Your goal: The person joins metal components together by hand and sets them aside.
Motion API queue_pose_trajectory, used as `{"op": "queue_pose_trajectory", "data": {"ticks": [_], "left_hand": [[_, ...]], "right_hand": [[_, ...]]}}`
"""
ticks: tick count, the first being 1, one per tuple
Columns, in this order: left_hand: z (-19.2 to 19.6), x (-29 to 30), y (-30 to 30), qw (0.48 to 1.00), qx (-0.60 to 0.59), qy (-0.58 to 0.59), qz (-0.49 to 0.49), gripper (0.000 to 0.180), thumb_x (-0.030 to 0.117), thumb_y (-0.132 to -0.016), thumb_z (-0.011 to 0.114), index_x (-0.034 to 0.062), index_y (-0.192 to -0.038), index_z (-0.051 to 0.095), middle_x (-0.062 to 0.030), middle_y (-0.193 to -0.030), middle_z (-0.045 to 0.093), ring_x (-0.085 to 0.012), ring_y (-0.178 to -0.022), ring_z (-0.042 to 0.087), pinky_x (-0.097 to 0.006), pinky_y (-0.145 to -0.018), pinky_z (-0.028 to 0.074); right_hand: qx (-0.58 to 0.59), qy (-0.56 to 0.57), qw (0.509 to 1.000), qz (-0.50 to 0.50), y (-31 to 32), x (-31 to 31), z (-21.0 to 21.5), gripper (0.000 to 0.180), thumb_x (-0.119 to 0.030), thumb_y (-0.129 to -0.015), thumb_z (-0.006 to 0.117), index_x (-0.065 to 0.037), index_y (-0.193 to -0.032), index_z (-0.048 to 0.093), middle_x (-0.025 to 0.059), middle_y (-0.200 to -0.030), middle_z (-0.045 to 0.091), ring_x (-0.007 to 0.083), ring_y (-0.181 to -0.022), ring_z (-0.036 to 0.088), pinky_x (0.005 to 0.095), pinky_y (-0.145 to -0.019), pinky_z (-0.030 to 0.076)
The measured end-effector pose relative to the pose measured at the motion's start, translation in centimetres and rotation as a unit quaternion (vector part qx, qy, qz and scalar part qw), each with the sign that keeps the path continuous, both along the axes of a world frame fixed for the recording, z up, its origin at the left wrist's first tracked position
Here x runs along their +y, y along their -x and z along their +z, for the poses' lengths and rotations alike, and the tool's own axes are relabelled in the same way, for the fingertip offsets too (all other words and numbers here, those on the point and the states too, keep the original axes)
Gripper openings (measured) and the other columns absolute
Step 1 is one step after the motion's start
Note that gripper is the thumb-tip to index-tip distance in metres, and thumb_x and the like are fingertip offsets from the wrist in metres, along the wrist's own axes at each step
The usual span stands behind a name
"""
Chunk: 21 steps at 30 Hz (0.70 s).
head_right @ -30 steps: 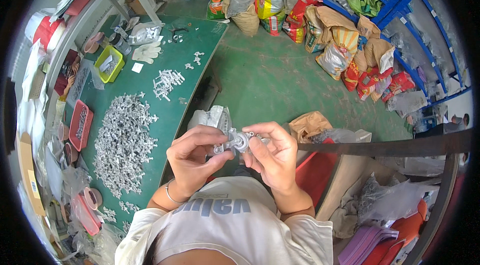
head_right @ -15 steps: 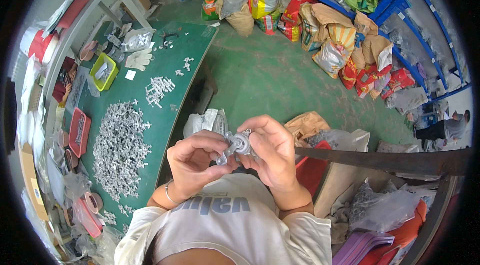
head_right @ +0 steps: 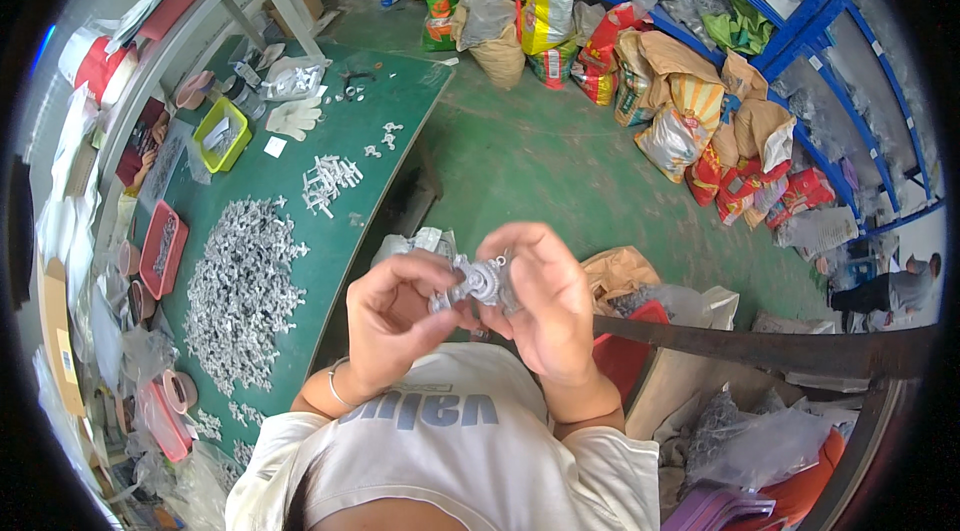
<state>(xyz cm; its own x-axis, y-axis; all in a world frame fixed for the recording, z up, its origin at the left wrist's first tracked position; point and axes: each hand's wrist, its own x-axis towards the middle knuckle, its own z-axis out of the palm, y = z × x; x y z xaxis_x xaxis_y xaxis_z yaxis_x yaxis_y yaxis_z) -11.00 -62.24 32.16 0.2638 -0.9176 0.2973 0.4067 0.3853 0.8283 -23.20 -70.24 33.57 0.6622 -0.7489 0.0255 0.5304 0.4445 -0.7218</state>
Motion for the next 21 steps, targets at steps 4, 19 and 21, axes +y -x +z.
{"op": "queue_pose_trajectory", "data": {"ticks": [4,19,21], "left_hand": [[-0.3,-0.4,-0.7,0.983,0.148,-0.102,-0.038,0.021,-0.006,-0.081,0.047,-0.0029,-0.102,0.046,-0.0119,-0.093,0.056,-0.0167,-0.08,0.057,-0.029,-0.071,0.05],[-1.4,-1.5,0.1,0.986,0.09,-0.078,0.119,0.02,-0.008,-0.083,0.042,0.001,-0.1,0.037,-0.0202,-0.093,0.058,-0.021,-0.081,0.06,-0.03,-0.071,0.05],[-1.5,-1.7,0.2,0.987,0.074,-0.078,0.12,0.022,-0.009,-0.082,0.043,0.0009,-0.1,0.037,-0.0204,-0.093,0.058,-0.0209,-0.081,0.06,-0.029,-0.071,0.05]], "right_hand": [[-0.112,-0.005,0.993,0.026,-0.3,-1.5,-0.8,0.03,-0.001,-0.078,0.043,0.001,-0.108,0.04,0.0132,-0.106,0.046,0.0178,-0.081,0.053,0.0282,-0.068,0.044],[-0.01,0.102,0.994,0.03,-1.4,-1.8,-1.5,0.034,0.0,-0.084,0.043,0.0,-0.117,0.033,0.021,-0.126,0.035,0.0324,-0.121,0.034,0.0411,-0.099,0.029],[-0.024,0.072,0.997,0.033,-1.3,-2.1,-1.4,0.035,0.0,-0.084,0.044,-0.001,-0.117,0.032,0.0212,-0.126,0.035,0.0321,-0.121,0.033,0.0409,-0.098,0.029]]}}
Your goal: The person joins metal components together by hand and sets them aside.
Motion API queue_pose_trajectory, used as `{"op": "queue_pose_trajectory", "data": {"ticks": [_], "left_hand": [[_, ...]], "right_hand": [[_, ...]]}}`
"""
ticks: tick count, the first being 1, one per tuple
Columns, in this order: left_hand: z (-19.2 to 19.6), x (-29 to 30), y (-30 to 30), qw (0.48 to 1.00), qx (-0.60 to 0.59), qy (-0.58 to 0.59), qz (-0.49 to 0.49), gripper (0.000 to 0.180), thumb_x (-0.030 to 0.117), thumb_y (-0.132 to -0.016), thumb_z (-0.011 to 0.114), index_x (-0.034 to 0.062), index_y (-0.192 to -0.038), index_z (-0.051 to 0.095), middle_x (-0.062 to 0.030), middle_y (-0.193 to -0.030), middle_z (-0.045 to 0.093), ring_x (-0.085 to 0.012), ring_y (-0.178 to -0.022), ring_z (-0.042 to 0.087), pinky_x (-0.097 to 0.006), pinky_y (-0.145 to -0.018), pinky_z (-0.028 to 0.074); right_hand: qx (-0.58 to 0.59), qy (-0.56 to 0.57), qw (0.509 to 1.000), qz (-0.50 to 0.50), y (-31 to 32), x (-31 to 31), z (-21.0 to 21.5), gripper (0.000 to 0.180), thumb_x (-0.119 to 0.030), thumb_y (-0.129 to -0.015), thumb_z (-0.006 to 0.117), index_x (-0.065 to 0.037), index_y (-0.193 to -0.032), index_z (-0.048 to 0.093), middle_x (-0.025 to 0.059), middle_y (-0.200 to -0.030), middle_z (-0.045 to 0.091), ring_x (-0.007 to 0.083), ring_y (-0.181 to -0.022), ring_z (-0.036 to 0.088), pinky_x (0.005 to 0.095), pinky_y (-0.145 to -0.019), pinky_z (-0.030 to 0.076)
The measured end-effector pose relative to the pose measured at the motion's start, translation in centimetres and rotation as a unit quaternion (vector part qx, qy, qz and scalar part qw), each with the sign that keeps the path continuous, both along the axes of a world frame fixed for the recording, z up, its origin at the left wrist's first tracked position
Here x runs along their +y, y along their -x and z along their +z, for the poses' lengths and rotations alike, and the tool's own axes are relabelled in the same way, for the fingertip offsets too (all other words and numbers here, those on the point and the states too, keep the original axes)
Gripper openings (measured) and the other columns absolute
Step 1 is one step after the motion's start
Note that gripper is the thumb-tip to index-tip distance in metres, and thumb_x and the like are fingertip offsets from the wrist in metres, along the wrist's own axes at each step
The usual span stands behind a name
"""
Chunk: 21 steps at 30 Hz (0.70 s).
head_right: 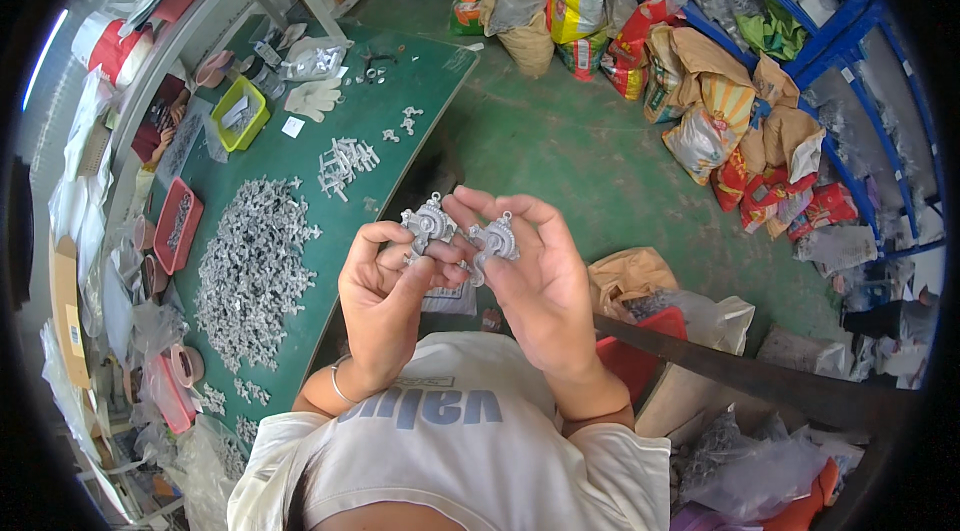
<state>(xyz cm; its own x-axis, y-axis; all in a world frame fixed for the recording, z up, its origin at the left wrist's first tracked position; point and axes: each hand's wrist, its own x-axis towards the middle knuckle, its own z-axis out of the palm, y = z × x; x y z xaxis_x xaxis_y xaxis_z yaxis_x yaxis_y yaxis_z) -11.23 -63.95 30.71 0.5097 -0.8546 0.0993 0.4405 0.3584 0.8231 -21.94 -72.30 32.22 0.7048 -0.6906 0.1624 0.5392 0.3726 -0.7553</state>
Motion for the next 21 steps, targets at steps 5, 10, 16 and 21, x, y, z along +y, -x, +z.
{"op": "queue_pose_trajectory", "data": {"ticks": [5,10,16,21], "left_hand": [[0.8,-0.4,0.6,0.998,-0.018,-0.038,0.043,0.023,-0.013,-0.078,0.042,0.0001,-0.097,0.037,-0.0192,-0.084,0.06,-0.0195,-0.071,0.06,-0.029,-0.068,0.05],[0.8,-1.2,1.0,0.998,-0.033,-0.036,0.047,0.023,-0.013,-0.078,0.043,-0.0002,-0.096,0.037,-0.0191,-0.084,0.06,-0.0189,-0.069,0.059,-0.029,-0.066,0.05],[0.6,-2.3,1.6,0.997,-0.052,-0.032,0.039,0.021,-0.012,-0.079,0.043,-0.0002,-0.096,0.037,-0.0191,-0.083,0.059,-0.0178,-0.066,0.058,-0.028,-0.064,0.049],[0.1,-3.7,2.3,0.998,-0.053,-0.029,0.025,0.021,-0.011,-0.08,0.043,0.0002,-0.096,0.037,-0.0197,-0.084,0.058,-0.0174,-0.067,0.057,-0.028,-0.063,0.048]], "right_hand": [[-0.028,-0.045,0.998,0.021,0.1,-0.4,-0.2,0.037,-0.001,-0.084,0.045,-0.002,-0.118,0.031,0.0215,-0.125,0.036,0.0312,-0.122,0.033,0.0403,-0.097,0.031],[-0.03,-0.042,0.998,0.025,0.6,-1.3,-0.6,0.036,-0.001,-0.084,0.046,-0.001,-0.117,0.032,0.0213,-0.124,0.037,0.0306,-0.12,0.035,0.0399,-0.096,0.032],[-0.02,-0.027,0.999,0.009,1.3,-2.4,-0.9,0.036,-0.002,-0.084,0.047,-0.001,-0.117,0.032,0.0213,-0.121,0.04,0.0289,-0.115,0.041,0.0381,-0.094,0.035],[0.006,0.03,0.999,-0.024,2.2,-3.9,-1.7,0.035,-0.003,-0.084,0.049,0.0,-0.116,0.033,0.0209,-0.118,0.043,0.0261,-0.11,0.045,0.0361,-0.092,0.038]]}}
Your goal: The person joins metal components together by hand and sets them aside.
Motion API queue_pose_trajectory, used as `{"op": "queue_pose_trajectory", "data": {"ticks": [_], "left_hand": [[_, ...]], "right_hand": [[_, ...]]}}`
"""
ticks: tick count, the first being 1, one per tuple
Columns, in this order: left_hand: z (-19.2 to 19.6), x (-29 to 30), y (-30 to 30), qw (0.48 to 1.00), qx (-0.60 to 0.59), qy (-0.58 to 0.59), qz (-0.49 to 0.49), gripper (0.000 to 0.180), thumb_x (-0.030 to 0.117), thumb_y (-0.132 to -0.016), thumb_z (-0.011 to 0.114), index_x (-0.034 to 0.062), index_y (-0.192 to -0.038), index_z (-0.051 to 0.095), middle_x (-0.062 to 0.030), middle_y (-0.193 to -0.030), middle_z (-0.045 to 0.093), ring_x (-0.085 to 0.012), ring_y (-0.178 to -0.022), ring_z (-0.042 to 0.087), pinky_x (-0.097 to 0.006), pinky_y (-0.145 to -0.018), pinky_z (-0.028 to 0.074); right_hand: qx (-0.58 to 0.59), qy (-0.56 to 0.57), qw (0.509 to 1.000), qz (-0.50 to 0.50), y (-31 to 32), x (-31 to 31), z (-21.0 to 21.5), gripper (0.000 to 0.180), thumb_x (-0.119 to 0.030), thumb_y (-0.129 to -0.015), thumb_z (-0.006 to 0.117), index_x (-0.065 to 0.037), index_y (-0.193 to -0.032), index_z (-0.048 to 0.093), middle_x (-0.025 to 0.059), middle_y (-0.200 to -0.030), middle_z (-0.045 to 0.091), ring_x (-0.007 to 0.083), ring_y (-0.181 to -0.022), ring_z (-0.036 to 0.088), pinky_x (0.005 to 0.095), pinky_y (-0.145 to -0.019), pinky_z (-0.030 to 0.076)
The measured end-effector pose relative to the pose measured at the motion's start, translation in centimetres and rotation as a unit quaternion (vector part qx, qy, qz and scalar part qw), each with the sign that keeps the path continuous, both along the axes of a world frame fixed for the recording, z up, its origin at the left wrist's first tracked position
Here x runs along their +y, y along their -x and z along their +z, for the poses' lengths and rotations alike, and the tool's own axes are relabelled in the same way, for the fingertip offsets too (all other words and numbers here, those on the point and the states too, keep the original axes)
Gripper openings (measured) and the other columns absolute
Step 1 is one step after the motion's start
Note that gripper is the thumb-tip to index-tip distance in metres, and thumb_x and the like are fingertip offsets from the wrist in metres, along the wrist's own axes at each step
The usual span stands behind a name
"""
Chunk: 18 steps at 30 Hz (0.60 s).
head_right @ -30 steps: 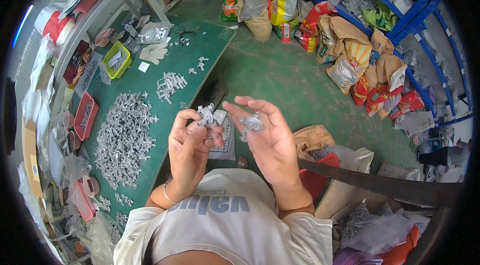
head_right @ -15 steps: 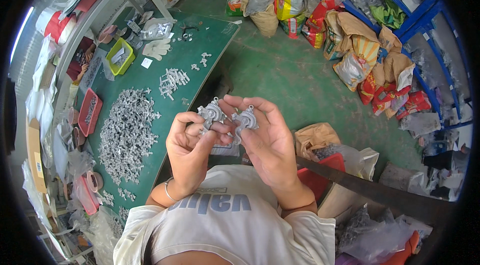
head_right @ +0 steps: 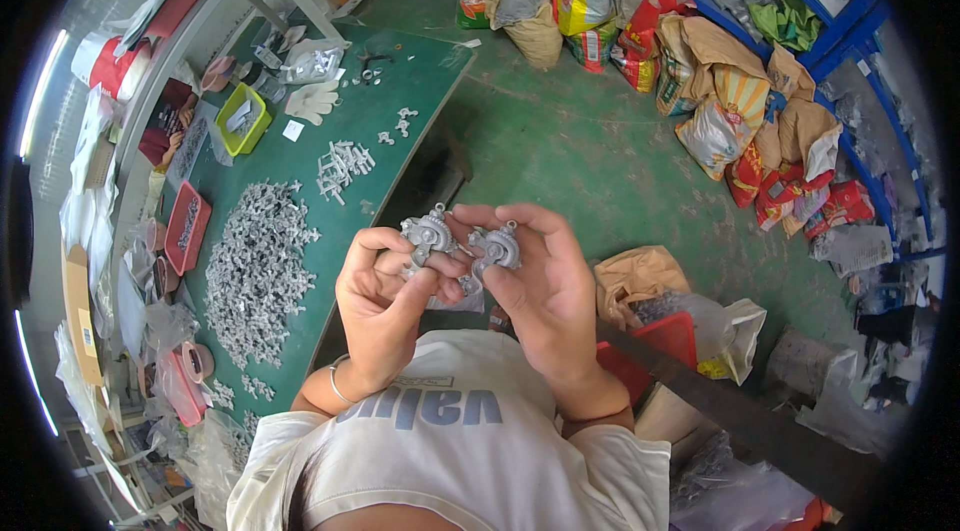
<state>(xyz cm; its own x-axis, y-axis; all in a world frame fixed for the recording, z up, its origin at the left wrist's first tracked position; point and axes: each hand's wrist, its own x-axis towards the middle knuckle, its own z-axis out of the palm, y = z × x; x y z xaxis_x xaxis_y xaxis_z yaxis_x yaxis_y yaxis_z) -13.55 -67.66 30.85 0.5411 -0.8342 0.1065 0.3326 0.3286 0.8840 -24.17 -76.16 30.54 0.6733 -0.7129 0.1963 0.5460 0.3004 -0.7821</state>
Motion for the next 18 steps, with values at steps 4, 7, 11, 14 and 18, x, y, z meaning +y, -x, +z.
{"op": "queue_pose_trajectory", "data": {"ticks": [4,7,11,14,18], "left_hand": [[-0.6,-1.5,0.7,0.998,0.004,0.045,-0.048,0.025,-0.01,-0.081,0.046,0.0005,-0.102,0.038,-0.0196,-0.093,0.057,-0.0192,-0.078,0.058,-0.027,-0.069,0.049],[-0.6,-2.3,1.3,0.998,0.009,0.046,-0.05,0.025,-0.011,-0.081,0.046,0.0005,-0.102,0.038,-0.019,-0.094,0.057,-0.019,-0.079,0.058,-0.027,-0.07,0.049],[-0.5,-2.2,1.3,0.999,0.014,0.028,-0.038,0.026,-0.011,-0.081,0.046,0.0006,-0.103,0.038,-0.0185,-0.094,0.057,-0.0185,-0.08,0.058,-0.027,-0.07,0.049],[-0.4,-1.5,0.9,1.0,-0.008,0.009,-0.014,0.026,-0.009,-0.08,0.05,0.0004,-0.102,0.039,-0.016,-0.095,0.058,-0.0174,-0.082,0.058,-0.027,-0.07,0.049],[-1.4,-0.8,0.6,0.999,-0.024,0.007,0.028,0.023,-0.006,-0.079,0.054,-0.0008,-0.099,0.043,-0.009,-0.092,0.056,-0.0136,-0.085,0.057,-0.025,-0.071,0.048]], "right_hand": [[0.03,0.051,0.998,-0.035,1.2,-1.4,0.1,0.035,-0.004,-0.085,0.05,0.0,-0.115,0.034,0.0208,-0.116,0.045,0.0252,-0.108,0.047,0.0355,-0.091,0.038],[0.029,0.05,0.998,-0.029,1.7,-2.2,0.1,0.035,-0.003,-0.084,0.049,0.0,-0.115,0.034,0.0207,-0.116,0.046,0.025,-0.106,0.048,0.0355,-0.09,0.039],[0.031,0.051,0.998,-0.016,1.4,-2.6,0.0,0.035,-0.001,-0.084,0.049,0.001,-0.115,0.033,0.0209,-0.115,0.047,0.0246,-0.105,0.049,0.0352,-0.089,0.039],[0.058,0.014,0.998,-0.031,0.6,-1.8,-0.1,0.038,0.003,-0.081,0.048,0.002,-0.116,0.033,0.0217,-0.113,0.048,0.0242,-0.104,0.049,0.0344,-0.088,0.039],[0.079,0.024,0.996,-0.036,-0.6,-0.8,-0.4,0.043,0.002,-0.08,0.046,0.004,-0.12,0.031,0.0211,-0.113,0.046,0.0244,-0.1,0.05,0.0342,-0.088,0.039]]}}
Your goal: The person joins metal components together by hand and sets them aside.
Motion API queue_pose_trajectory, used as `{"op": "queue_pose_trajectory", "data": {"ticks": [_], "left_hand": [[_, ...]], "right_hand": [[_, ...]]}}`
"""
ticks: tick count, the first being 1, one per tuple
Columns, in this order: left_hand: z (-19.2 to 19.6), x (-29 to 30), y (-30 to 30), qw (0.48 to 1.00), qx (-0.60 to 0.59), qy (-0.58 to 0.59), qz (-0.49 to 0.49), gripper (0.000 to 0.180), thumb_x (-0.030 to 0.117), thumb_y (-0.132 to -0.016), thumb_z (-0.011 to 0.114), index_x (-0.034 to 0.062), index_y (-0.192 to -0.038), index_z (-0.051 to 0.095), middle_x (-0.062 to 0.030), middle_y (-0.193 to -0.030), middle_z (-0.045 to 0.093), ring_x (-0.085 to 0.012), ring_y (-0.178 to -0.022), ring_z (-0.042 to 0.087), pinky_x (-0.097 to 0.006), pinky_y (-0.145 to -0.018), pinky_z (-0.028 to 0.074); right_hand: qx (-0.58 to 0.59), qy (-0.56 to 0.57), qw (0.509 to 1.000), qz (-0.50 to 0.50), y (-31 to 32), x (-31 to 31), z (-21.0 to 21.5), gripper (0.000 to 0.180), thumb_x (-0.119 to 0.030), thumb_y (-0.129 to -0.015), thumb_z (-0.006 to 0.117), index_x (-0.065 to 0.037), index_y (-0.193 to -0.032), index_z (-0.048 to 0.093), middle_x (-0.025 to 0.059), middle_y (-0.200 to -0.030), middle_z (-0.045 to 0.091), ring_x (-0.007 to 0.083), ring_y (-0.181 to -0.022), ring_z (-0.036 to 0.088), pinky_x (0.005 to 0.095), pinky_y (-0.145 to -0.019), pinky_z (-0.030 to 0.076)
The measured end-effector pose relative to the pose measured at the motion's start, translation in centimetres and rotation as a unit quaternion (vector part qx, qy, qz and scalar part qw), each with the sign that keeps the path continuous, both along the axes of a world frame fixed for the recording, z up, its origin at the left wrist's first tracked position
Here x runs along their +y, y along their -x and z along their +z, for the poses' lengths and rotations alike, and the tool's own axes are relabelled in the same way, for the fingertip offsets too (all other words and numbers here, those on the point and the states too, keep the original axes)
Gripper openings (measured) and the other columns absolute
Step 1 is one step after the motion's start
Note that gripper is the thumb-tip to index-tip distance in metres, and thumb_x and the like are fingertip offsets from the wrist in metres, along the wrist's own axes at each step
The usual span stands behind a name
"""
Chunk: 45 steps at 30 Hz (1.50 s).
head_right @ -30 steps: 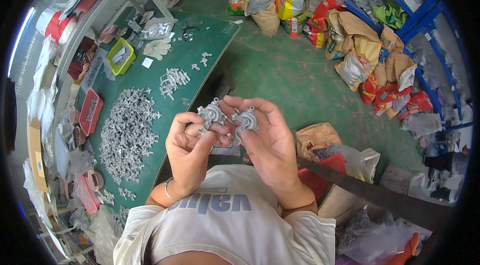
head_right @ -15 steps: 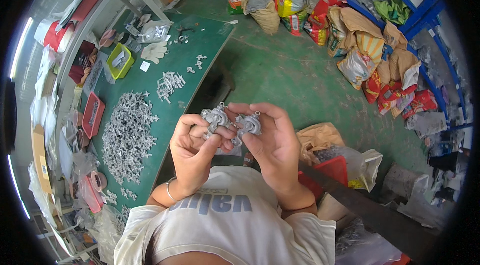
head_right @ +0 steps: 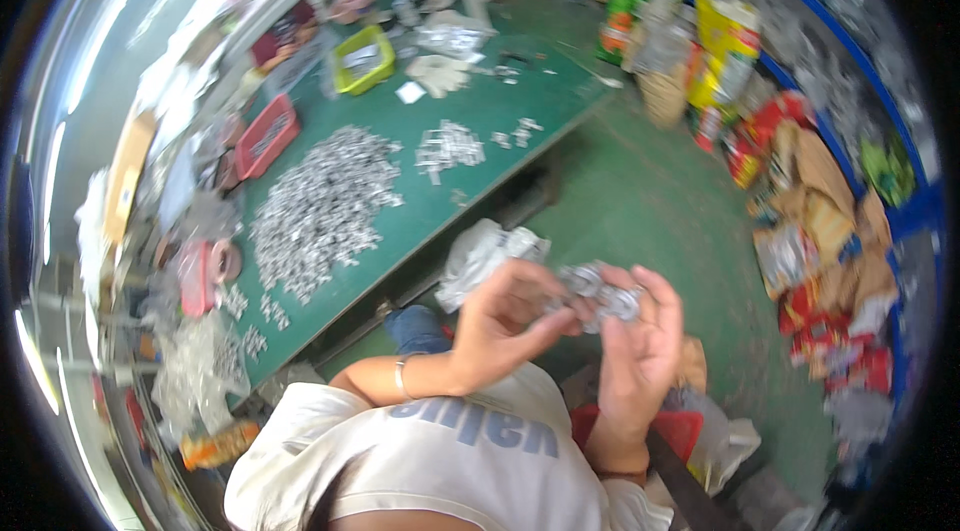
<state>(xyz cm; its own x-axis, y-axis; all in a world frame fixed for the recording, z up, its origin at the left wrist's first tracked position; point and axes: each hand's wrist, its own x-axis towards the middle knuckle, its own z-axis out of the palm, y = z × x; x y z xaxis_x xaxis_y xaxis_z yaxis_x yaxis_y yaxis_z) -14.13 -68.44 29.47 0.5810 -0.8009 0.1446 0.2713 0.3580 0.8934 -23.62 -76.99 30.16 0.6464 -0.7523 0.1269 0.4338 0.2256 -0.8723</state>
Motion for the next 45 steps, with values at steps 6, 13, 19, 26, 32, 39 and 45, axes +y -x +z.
{"op": "queue_pose_trajectory", "data": {"ticks": [6,13,19,26,32,39,45], "left_hand": [[-3.5,4.3,-2.4,0.996,-0.018,-0.071,0.055,0.02,-0.004,-0.08,0.054,-0.0007,-0.098,0.045,-0.0073,-0.092,0.054,-0.0129,-0.083,0.056,-0.026,-0.072,0.047],[-8.1,11.1,-3.5,0.977,-0.047,-0.152,0.141,0.022,0.001,-0.079,0.057,-0.0004,-0.1,0.049,-0.0043,-0.091,0.055,-0.0104,-0.084,0.054,-0.025,-0.073,0.047],[-10.1,16.5,-2.7,0.965,0.035,-0.194,0.174,0.029,0.003,-0.081,0.056,-0.0001,-0.109,0.048,-0.0062,-0.09,0.058,-0.0107,-0.082,0.056,-0.025,-0.073,0.047],[-10.0,20.6,-1.3,0.963,0.107,-0.2,0.144,0.042,0.0,-0.082,0.049,0.0028,-0.123,0.039,-0.007,-0.081,0.058,-0.0111,-0.076,0.056,-0.025,-0.072,0.045],[-9.0,20.8,-3.0,0.959,0.073,-0.265,0.072,0.032,0.002,-0.083,0.049,0.0021,-0.115,0.049,-0.0046,-0.077,0.057,-0.0087,-0.072,0.053,-0.023,-0.068,0.045],[-13.8,23.3,-11.5,0.945,-0.063,-0.297,0.121,0.03,0.009,-0.084,0.051,0.0028,-0.114,0.05,-0.0045,-0.08,0.06,-0.0092,-0.07,0.054,-0.024,-0.063,0.046],[-22.5,29.4,-33.3,0.716,-0.285,-0.382,0.51,0.022,0.009,-0.075,0.058,-0.0018,-0.094,0.058,-0.0128,-0.084,0.06,-0.0237,-0.076,0.057,-0.033,-0.071,0.045]], "right_hand": [[-0.007,-0.166,0.981,0.097,-4.2,3.2,-2.5,0.041,0.0,-0.082,0.042,0.004,-0.121,0.031,0.0192,-0.116,0.043,0.0233,-0.103,0.047,0.0347,-0.089,0.038],[0.069,-0.315,0.909,0.264,-8.2,7.1,-9.1,0.029,-0.005,-0.085,0.048,-0.002,-0.113,0.04,0.0088,-0.105,0.05,0.016,-0.093,0.05,0.0296,-0.076,0.044],[0.172,-0.42,0.799,0.394,-10.3,10.3,-13.0,0.017,-0.01,-0.085,0.05,-0.008,-0.103,0.049,0.002,-0.088,0.056,0.0147,-0.078,0.054,0.0279,-0.063,0.046],[0.15,-0.456,0.771,0.418,-10.6,12.7,-17.7,0.02,-0.005,-0.083,0.053,-0.004,-0.103,0.05,0.007,-0.084,0.057,0.0153,-0.076,0.056,0.0249,-0.066,0.047],[0.201,-0.444,0.792,0.367,-10.3,13.1,-18.8,0.018,-0.008,-0.083,0.053,-0.005,-0.101,0.051,0.0059,-0.081,0.057,0.0142,-0.073,0.055,0.0254,-0.066,0.046],[0.09,-0.553,0.791,0.247,-9.6,12.3,-19.3,0.015,-0.013,-0.085,0.052,-0.005,-0.098,0.054,0.0038,-0.078,0.055,0.0144,-0.075,0.053,0.0314,-0.074,0.043],[0.018,-0.595,0.788,0.156,-10.4,13.1,-20.3,0.015,-0.011,-0.085,0.051,-0.005,-0.099,0.053,0.0021,-0.076,0.053,0.0121,-0.07,0.052,0.0307,-0.075,0.043]]}}
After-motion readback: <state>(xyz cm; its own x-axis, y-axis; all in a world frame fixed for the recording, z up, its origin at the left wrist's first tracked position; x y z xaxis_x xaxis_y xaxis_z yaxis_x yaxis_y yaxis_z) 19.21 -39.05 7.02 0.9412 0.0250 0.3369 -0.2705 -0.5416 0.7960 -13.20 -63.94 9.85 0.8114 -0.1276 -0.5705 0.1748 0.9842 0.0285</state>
